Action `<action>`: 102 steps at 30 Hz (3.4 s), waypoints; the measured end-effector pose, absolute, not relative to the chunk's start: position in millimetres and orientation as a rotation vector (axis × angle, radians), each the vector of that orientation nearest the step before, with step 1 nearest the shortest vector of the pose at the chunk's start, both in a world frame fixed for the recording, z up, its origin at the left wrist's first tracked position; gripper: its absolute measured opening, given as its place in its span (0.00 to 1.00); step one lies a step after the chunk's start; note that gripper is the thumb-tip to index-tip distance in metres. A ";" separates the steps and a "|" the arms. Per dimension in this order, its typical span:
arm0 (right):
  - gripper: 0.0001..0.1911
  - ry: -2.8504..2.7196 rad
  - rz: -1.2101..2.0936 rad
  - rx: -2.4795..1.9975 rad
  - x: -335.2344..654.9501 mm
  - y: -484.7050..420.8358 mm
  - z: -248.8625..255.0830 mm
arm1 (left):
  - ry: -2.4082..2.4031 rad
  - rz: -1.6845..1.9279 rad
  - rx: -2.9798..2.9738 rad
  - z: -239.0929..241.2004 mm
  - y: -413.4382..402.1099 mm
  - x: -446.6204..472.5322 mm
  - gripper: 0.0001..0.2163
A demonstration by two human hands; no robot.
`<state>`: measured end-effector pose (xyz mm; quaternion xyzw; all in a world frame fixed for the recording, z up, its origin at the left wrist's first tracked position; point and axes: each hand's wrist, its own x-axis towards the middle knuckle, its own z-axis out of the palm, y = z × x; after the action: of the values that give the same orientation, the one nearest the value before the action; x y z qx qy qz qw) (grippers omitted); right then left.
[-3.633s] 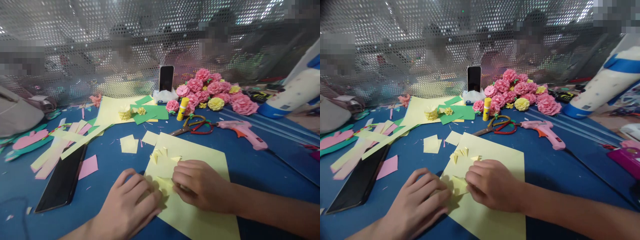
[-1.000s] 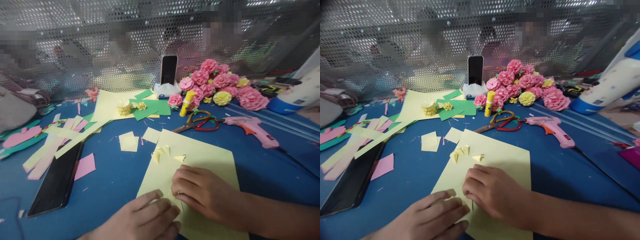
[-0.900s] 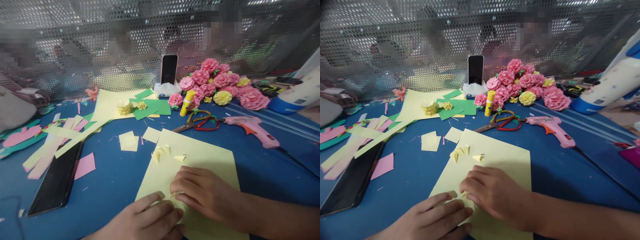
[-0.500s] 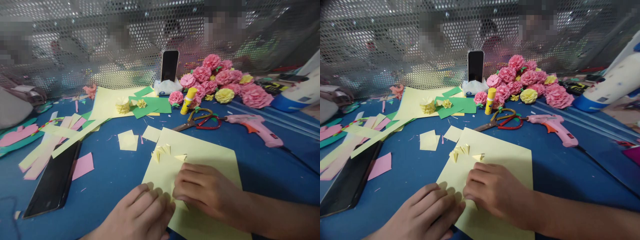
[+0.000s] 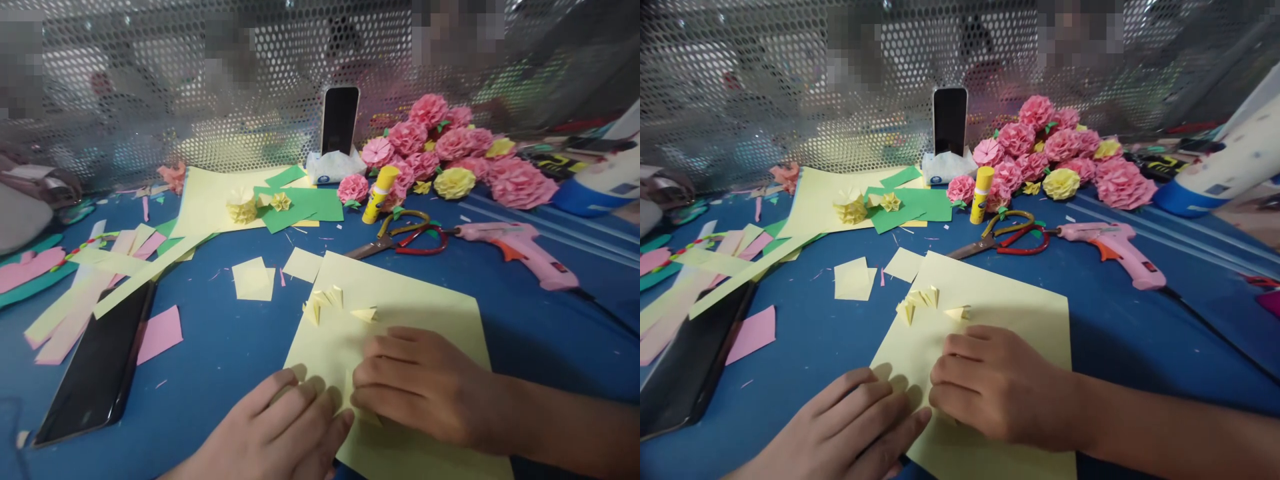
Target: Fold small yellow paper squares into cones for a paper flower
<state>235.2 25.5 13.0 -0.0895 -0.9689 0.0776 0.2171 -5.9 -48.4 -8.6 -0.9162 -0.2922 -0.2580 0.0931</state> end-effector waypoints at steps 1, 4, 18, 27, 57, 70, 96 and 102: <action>0.16 -2.680 0.197 -0.222 235.9 26.0 12.7 | -0.864 -0.762 -2.725 -8.6 -48.1 -6.3 0.12; 0.15 -2.690 0.177 -0.174 237.9 27.3 11.9 | -0.860 -0.785 -2.748 -8.3 -47.4 -8.1 0.12; 0.19 -2.725 0.170 -0.109 238.6 27.3 17.3 | -0.870 -0.760 -2.776 -6.6 -45.9 -7.7 0.17; 0.17 -2.778 0.075 -0.334 238.0 7.7 20.5 | -0.843 -0.663 -2.770 -7.0 -46.5 -9.0 0.14; 0.14 -2.699 0.526 -0.338 240.2 37.8 11.6 | -0.794 -0.601 -2.956 -1.7 -40.4 -13.3 0.16; 0.11 -2.629 0.868 -0.637 233.8 32.3 2.5 | -0.741 -0.579 -2.946 1.8 -35.0 -16.4 0.17; 0.05 -2.637 0.998 -0.711 232.6 31.7 18.4 | -0.848 -0.753 -2.816 -23.6 -43.7 -9.3 0.17; 0.04 -2.670 0.807 -0.771 226.9 23.2 16.6 | -0.857 -0.731 -2.812 -18.9 -45.3 -6.5 0.16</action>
<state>226.9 23.2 16.6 -0.2642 -0.9156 0.2768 0.1234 -6.5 -45.3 -18.9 -0.9269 -0.2824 -0.2409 0.0562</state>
